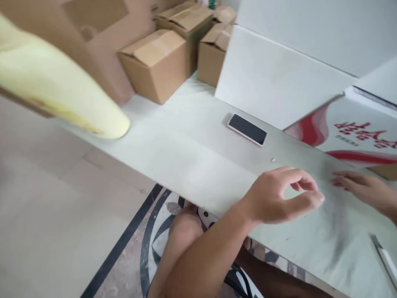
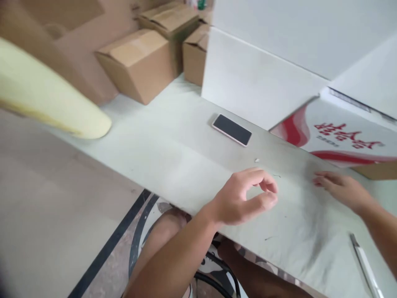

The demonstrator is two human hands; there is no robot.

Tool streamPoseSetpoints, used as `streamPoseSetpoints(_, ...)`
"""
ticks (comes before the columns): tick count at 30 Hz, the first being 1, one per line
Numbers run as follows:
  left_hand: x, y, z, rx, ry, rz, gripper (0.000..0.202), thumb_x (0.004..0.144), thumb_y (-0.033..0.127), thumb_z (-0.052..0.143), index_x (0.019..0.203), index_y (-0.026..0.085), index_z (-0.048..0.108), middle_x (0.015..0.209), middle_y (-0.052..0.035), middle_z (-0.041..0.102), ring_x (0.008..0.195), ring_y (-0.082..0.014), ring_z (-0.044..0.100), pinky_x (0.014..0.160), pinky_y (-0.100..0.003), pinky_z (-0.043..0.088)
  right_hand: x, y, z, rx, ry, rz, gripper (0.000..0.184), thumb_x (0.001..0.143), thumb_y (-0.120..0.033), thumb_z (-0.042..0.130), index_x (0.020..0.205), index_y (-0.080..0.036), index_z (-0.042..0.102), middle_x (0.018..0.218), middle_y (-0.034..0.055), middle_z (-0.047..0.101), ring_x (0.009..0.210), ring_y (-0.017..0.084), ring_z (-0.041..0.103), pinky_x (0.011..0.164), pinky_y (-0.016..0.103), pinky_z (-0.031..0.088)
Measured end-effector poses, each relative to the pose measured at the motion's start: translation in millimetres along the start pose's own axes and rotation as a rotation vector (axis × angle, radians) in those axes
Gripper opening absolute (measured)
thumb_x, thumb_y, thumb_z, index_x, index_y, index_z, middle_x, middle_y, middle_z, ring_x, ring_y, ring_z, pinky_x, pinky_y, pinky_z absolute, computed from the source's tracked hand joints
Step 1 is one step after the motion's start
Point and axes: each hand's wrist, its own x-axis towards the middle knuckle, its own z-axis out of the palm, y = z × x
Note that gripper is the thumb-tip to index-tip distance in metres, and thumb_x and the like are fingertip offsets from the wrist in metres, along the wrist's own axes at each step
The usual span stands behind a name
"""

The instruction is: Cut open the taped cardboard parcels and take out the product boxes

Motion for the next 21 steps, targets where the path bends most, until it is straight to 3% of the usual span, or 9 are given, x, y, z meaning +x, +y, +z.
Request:
streamPoseSetpoints(3,-19.6,18.1,-31.7,0.029,0.133,0.071,0.013,0.091,0.033,0.063,0.080,0.025,0.061,0.088,-0.0042,0.072,0.089,-0.0207,0.068,0.083,-0.037,0.058,-54.4,-78.0,33.5,-0.157,-0.113,-0.314,0.013,0.066,-0.048,0.061,0.076,-0.039,0.063,0.094,0.0142,0.077,0.105,0.043,0.073,0.112,0.062,0.050)
streamPoseSetpoints(5,-32.2,27.6,-51.7,0.125,0.391,0.094,0.014,0.089,0.033,0.063,0.079,0.025,0.059,0.091,-0.0058,0.068,0.087,-0.0209,0.065,0.082,-0.037,0.057,-84.2,-139.3,62.6,-0.185,-0.108,-0.483,0.017,0.071,-0.048,0.058,0.083,-0.037,0.066,0.096,0.0094,0.077,0.102,0.039,0.073,0.111,0.064,0.052)
streamPoseSetpoints(8,-46.6,36.0,-75.9,0.272,0.768,0.114,0.011,0.086,0.029,0.066,0.081,0.024,0.058,0.098,-0.0074,0.063,0.088,-0.0218,0.061,0.082,-0.040,0.056,-115.8,-242.6,113.6,-0.149,-0.075,-0.708,0.015,0.087,-0.041,0.057,0.092,-0.030,0.066,0.097,0.0059,0.074,0.096,0.028,0.071,0.109,0.057,0.056)
streamPoseSetpoints(12,-56.4,40.2,-95.5,0.214,0.979,0.135,0.011,0.086,0.025,0.063,0.082,0.024,0.053,0.098,-0.0076,0.058,0.090,-0.0232,0.058,0.084,-0.042,0.057,-146.5,-385.5,175.9,-0.111,0.000,-0.959,0.012,0.097,-0.024,0.059,0.108,-0.024,0.064,0.120,0.0064,0.070,0.118,0.021,0.064,0.119,0.043,0.048)
streamPoseSetpoints(14,-57.8,40.1,-100.7,0.171,1.027,0.116,0.012,0.085,0.023,0.064,0.083,0.023,0.052,0.100,-0.0086,0.056,0.092,-0.0241,0.057,0.087,-0.046,0.056,-160.1,-444.7,196.2,-0.065,0.109,-1.031,0.024,0.102,-0.032,0.059,0.123,-0.019,0.061,0.137,0.0099,0.062,0.132,0.021,0.058,0.123,0.044,0.043)
streamPoseSetpoints(17,-57.1,38.4,-107.3,0.134,1.028,0.085,0.014,0.082,0.024,0.067,0.084,0.023,0.053,0.101,-0.0094,0.055,0.095,-0.0259,0.058,0.088,-0.049,0.055,-174.5,-502.3,210.4,-0.065,0.161,-1.066,0.037,0.102,-0.036,0.062,0.131,-0.013,0.059,0.146,0.0153,0.056,0.139,0.025,0.055,0.125,0.049,0.041)
streamPoseSetpoints(20,-55.8,37.3,-115.3,0.140,1.039,0.100,0.013,0.082,0.024,0.066,0.082,0.023,0.053,0.097,-0.0088,0.054,0.092,-0.0256,0.058,0.082,-0.048,0.055,-179.5,-523.8,210.8,-0.175,0.162,-1.077,0.017,0.100,-0.031,0.064,0.097,-0.014,0.065,0.117,0.0150,0.066,0.130,0.031,0.062,0.123,0.059,0.043)
streamPoseSetpoints(21,-55.6,37.3,-117.7,0.151,1.048,0.106,0.013,0.082,0.024,0.066,0.081,0.023,0.053,0.097,-0.0087,0.053,0.091,-0.0252,0.058,0.080,-0.047,0.054,-179.6,-525.3,209.0,-0.247,0.178,-1.102,0.020,0.101,-0.030,0.063,0.088,-0.015,0.063,0.109,0.0143,0.066,0.130,0.032,0.062,0.122,0.060,0.044)
